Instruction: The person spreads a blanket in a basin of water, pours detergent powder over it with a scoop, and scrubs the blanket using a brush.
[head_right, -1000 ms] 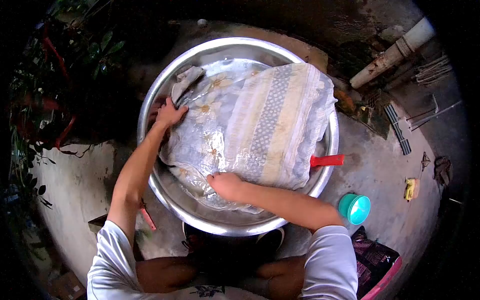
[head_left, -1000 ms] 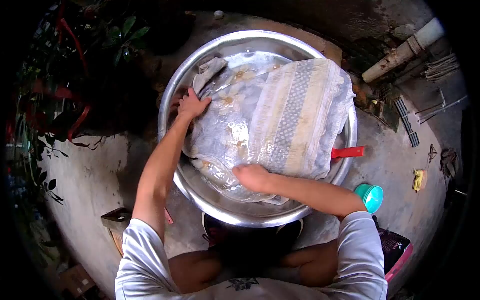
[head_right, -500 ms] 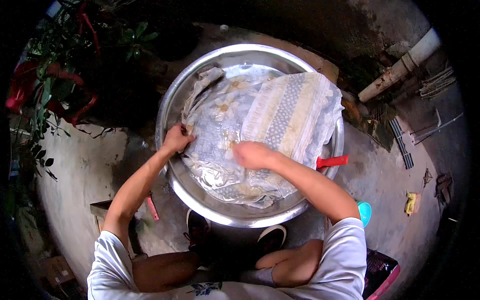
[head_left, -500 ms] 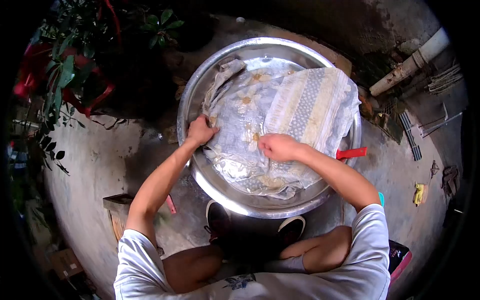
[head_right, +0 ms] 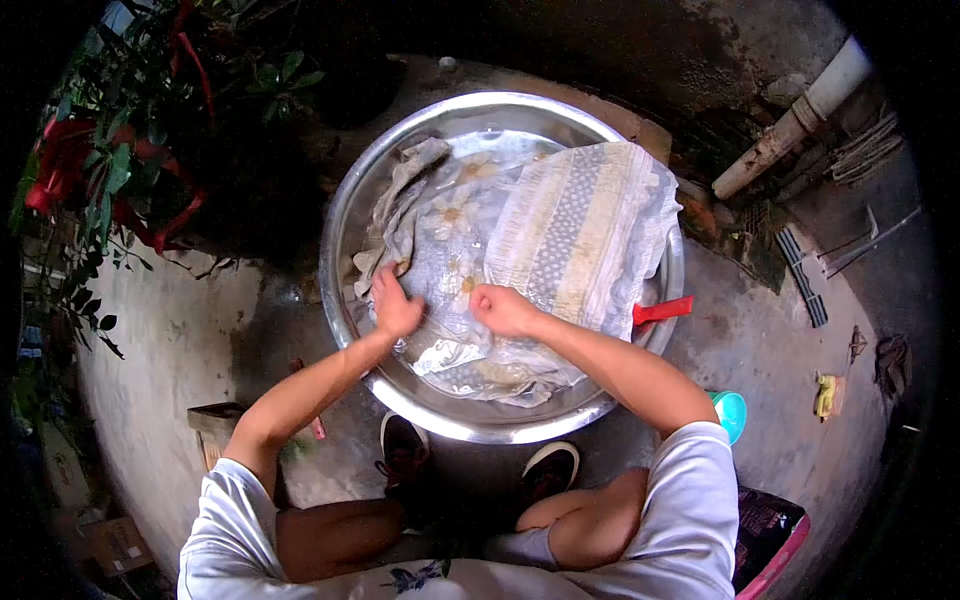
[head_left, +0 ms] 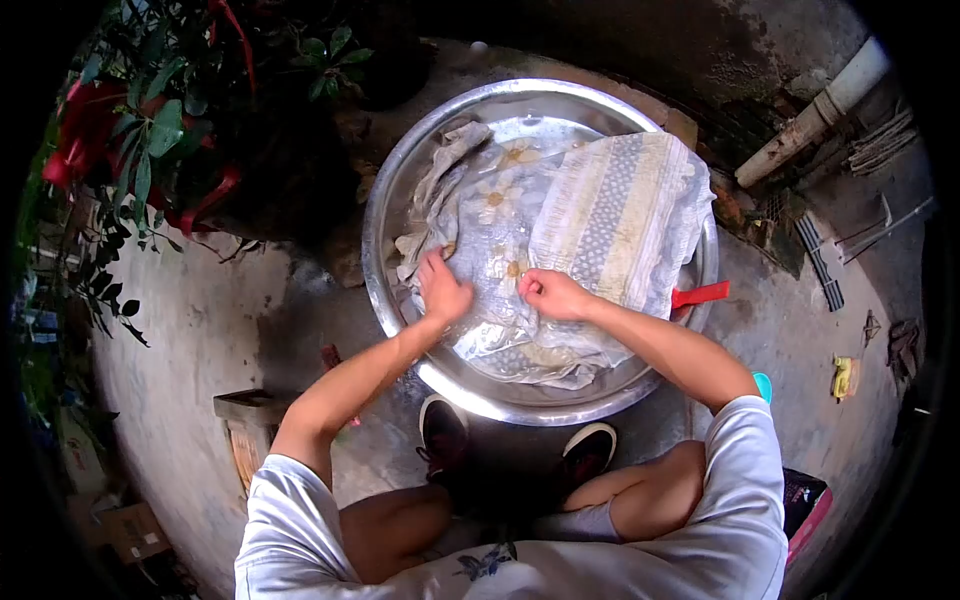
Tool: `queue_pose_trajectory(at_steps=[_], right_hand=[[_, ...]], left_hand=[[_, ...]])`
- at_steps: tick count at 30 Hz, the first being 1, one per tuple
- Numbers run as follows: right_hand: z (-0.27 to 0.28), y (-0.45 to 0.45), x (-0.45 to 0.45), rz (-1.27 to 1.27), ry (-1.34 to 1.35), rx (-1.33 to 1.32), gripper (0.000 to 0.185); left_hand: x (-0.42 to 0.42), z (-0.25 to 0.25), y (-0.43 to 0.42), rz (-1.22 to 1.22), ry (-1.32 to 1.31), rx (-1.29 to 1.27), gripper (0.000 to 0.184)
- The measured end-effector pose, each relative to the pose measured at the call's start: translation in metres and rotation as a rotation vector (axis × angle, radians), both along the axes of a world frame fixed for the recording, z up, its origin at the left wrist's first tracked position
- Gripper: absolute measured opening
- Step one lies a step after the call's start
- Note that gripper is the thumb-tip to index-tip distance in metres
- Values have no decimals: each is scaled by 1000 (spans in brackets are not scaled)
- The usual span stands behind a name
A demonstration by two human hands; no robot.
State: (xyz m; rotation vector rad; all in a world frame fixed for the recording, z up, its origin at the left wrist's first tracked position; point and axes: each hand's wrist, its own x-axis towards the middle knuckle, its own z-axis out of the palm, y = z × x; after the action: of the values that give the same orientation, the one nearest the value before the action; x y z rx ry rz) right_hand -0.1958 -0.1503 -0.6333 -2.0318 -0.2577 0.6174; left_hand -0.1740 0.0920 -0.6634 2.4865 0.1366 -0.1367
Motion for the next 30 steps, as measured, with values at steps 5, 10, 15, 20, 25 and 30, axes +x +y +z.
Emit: queue_pose_trajectory(at_steps=[5, 10, 15, 20, 25, 30], right_hand=[[-6, 5, 8, -31, 53, 44, 18], [12, 10, 14, -220, 183, 175, 25], [24, 8, 27, -539, 460, 389, 42], [-34, -13, 33, -563, 379, 117, 45], [3, 6, 14, -409, -725, -256, 39], [-13, 66, 5, -112, -389, -465, 39]], left_hand=[[60, 8, 23, 26, -213, 297, 56], [53, 48, 1, -228, -478, 304, 29], [-6, 59, -64, -515, -430, -7, 22], [-48, 53, -76, -666, -293, -224, 47], [-13, 1, -48, 316, 29, -402, 45], [30, 6, -32, 689, 416, -950, 26]])
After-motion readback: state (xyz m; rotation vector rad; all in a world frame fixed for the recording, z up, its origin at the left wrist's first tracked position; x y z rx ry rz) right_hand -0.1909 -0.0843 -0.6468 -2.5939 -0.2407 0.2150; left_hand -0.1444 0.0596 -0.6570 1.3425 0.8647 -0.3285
